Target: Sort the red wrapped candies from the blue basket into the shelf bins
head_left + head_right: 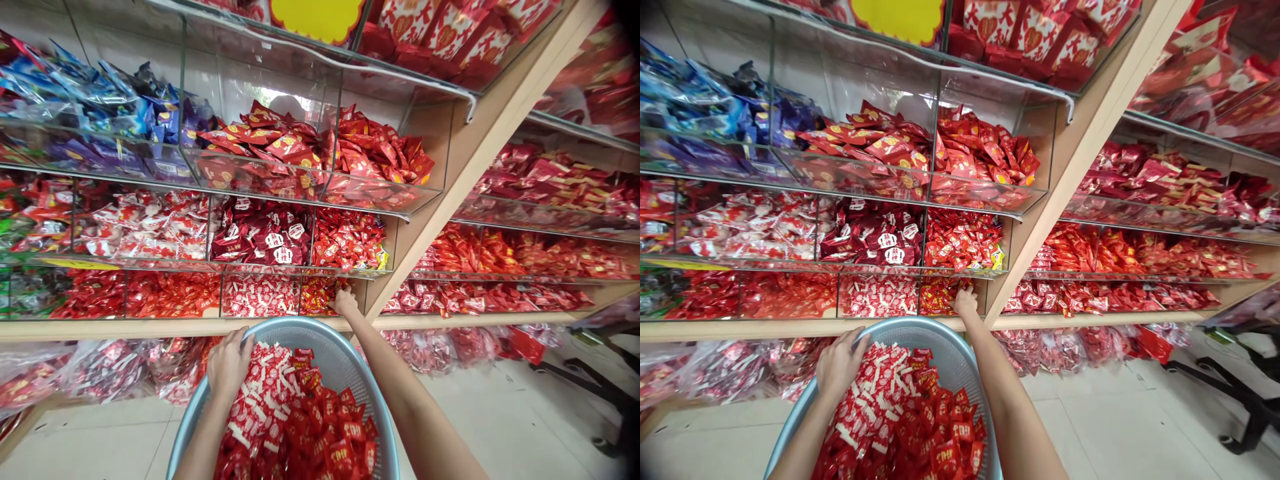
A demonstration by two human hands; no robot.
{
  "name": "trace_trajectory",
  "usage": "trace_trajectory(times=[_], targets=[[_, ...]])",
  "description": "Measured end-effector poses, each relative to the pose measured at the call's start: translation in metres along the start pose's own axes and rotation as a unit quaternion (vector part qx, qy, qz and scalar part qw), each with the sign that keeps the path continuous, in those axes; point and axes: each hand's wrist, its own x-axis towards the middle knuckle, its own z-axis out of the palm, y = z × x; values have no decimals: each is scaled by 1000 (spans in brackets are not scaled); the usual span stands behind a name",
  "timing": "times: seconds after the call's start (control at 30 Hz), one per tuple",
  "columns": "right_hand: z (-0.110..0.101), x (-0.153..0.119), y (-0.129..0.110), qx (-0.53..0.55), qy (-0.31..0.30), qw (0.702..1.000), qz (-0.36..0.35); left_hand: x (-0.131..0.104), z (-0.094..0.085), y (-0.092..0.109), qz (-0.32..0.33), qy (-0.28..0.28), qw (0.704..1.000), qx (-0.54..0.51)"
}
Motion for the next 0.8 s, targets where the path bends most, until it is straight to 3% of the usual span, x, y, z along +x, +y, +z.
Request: trace_trajectory(times=[0.33,0.63,0.8], targets=[[8,-5,3,-23,50,996,-66,0,0,0,4,0,1000,1],[-6,-9,25,5,87,991,-105,1,0,0,8,-5,1000,4],[-14,-8,32,119,139,978,-101,0,-1,1,4,-3,1000,5]])
